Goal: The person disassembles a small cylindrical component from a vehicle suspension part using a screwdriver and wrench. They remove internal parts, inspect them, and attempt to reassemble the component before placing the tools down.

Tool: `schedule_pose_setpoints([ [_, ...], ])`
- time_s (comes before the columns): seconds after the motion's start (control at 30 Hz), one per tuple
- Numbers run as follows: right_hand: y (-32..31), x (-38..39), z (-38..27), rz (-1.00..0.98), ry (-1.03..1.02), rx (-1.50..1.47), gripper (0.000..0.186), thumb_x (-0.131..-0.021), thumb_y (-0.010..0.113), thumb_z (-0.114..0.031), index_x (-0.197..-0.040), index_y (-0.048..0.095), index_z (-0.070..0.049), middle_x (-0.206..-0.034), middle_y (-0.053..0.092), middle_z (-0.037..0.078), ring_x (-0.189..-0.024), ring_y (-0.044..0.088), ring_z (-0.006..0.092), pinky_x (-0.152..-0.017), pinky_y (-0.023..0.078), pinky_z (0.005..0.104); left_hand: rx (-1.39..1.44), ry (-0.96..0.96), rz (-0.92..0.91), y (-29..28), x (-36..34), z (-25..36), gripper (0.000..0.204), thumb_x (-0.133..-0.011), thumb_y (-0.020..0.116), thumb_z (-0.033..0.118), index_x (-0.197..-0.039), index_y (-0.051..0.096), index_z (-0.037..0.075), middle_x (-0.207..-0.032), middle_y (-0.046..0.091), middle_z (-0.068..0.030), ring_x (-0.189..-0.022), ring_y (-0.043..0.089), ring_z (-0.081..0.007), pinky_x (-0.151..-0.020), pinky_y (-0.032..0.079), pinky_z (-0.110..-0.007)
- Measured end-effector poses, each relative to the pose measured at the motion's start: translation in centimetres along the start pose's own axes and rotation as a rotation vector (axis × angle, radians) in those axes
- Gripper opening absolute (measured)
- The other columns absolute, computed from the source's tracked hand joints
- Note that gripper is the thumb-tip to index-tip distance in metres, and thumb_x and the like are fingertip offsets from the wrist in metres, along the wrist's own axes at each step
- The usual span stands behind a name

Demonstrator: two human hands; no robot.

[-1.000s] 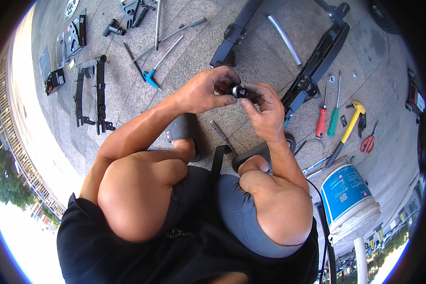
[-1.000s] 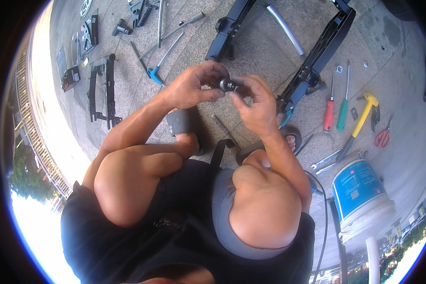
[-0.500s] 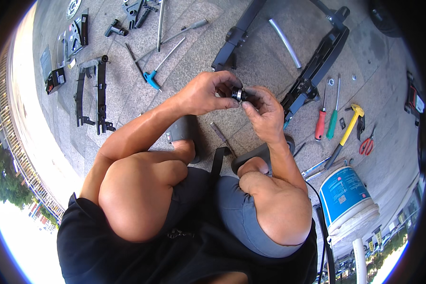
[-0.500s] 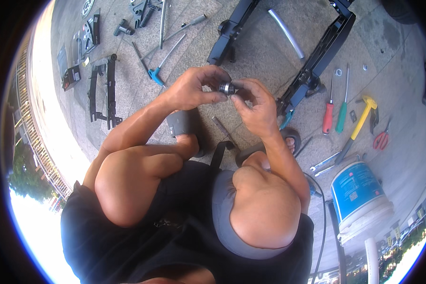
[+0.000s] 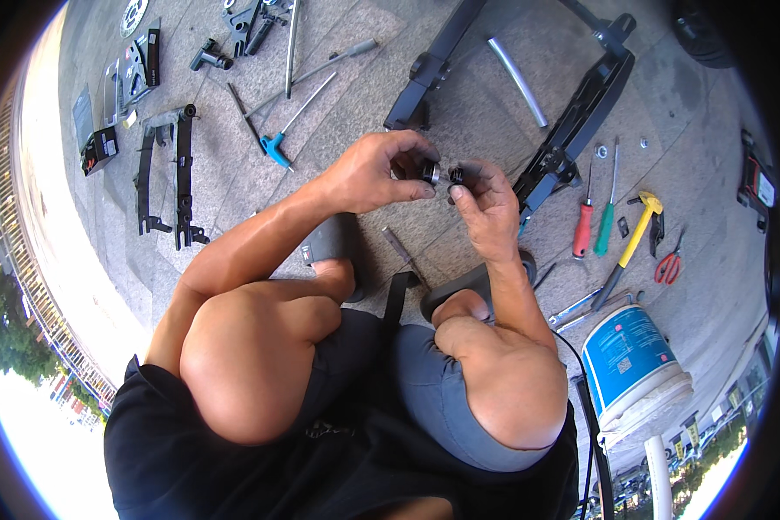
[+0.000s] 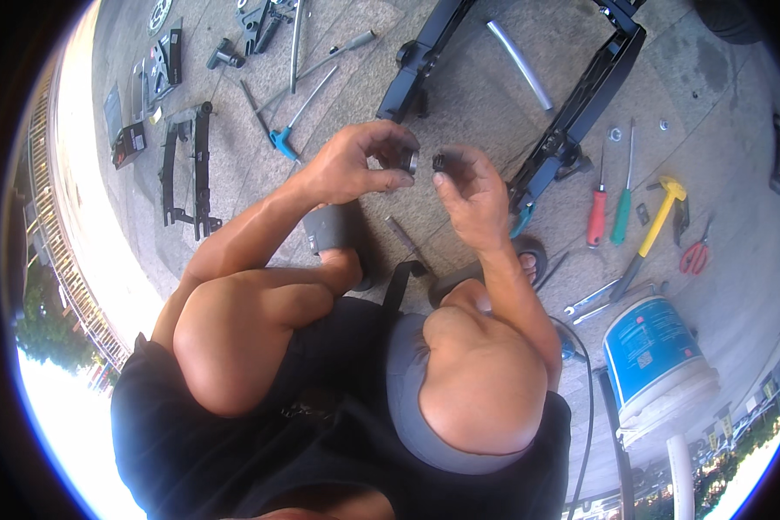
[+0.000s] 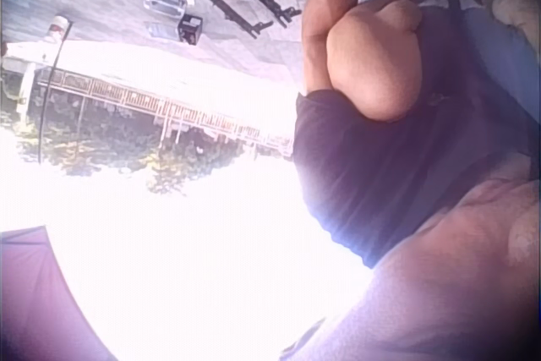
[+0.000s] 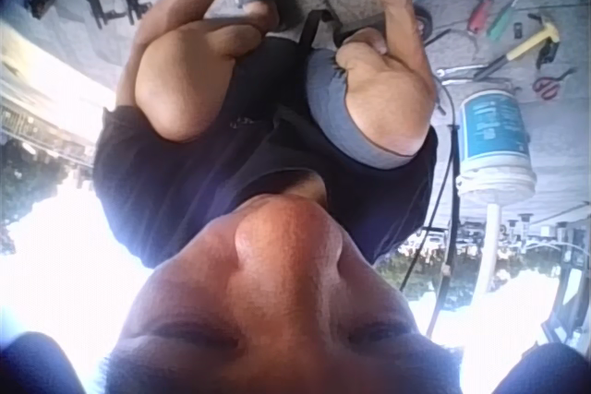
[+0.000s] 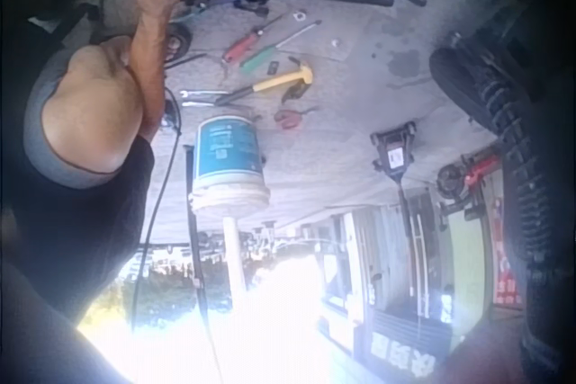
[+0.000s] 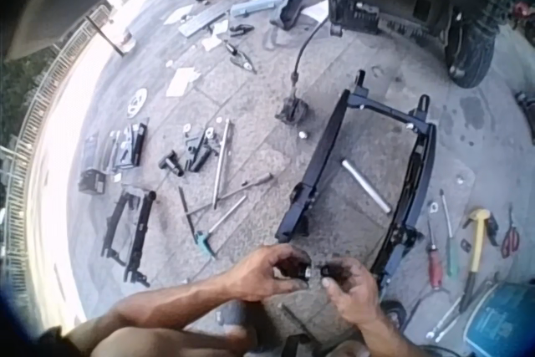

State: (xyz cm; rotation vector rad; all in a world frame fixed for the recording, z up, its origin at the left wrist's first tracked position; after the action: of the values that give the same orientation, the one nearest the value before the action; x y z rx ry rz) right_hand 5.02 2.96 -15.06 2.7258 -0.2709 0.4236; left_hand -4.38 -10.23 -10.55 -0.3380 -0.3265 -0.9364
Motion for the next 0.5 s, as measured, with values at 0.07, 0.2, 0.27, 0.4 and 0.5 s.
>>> schedule_pose_setpoints([
  [0.07,-0.1,0.0,0.2,-0.009,0.016,-0.022,0.035,-0.088,0.063,0.001,-0.12,0.052,0.0,-0.103,0.06,0.006,-0.091,0.058,0.0118,-0.08,0.049,0.0258,-0.007,0.006,0.005,-0.1,0.0,0.0,0.042,-0.073,0.078,0.01,-0.11,0.061,0.001,-0.088,0.066,-0.006,-0.081,0.063,-0.0132,-0.076,0.05,-0.029],
  [0.2,-0.3,0.0,0.8,-0.022,0.048,-0.053,0.035,-0.087,0.062,0.002,-0.121,0.052,0.0,-0.109,0.06,0.006,-0.101,0.057,0.0129,-0.09,0.046,0.0268,-0.025,0.004,0.014,-0.1,0.0,-0.1,0.041,-0.073,0.077,0.009,-0.11,0.061,0.001,-0.088,0.065,-0.0062,-0.081,0.063,-0.0137,-0.075,0.051,-0.03],
  [0.27,-0.4,0.0,1.2,-0.008,0.053,-0.055,0.036,-0.087,0.062,0.003,-0.121,0.051,0.0,-0.109,0.059,0.006,-0.102,0.057,0.0135,-0.093,0.046,0.0271,-0.025,0.012,0.024,-0.2,-0.1,-0.1,0.04,-0.073,0.077,0.009,-0.109,0.061,0.001,-0.089,0.065,-0.0068,-0.082,0.064,-0.0143,-0.075,0.051,-0.03],
  [0.4,-0.1,0.1,3.0,-0.018,0.088,0.258,0.034,-0.084,0.064,0.002,-0.115,0.054,-0.003,-0.098,0.061,0.004,-0.087,0.059,0.0109,-0.076,0.05,0.0258,-0.018,0.028,0.036,-0.3,-0.2,0.1,0.04,-0.074,0.076,0.009,-0.109,0.06,0.0,-0.093,0.064,-0.0083,-0.083,0.064,-0.0155,-0.077,0.052,-0.031],
  [0.5,0.4,0.7,5.2,-0.105,0.118,0.643,0.03,-0.077,0.067,-0.004,-0.106,0.057,-0.003,-0.086,0.063,0.011,-0.074,0.063,0.0184,-0.068,0.051,0.03,-0.004,0.039,0.046,-0.4,-0.2,0.4,0.04,-0.074,0.076,0.009,-0.109,0.06,0.0,-0.094,0.063,-0.0084,-0.084,0.064,-0.0162,-0.078,0.052,-0.031],
])
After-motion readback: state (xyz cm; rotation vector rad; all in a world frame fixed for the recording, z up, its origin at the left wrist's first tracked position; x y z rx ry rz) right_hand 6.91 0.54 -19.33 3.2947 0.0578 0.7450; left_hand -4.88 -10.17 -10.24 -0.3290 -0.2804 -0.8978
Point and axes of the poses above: each hand's wrist, its own x-axis away from the middle knuckle, its own y-axis out of the palm, z = x × y, the point moved 8 cm from there along -x, towards the middle knuckle
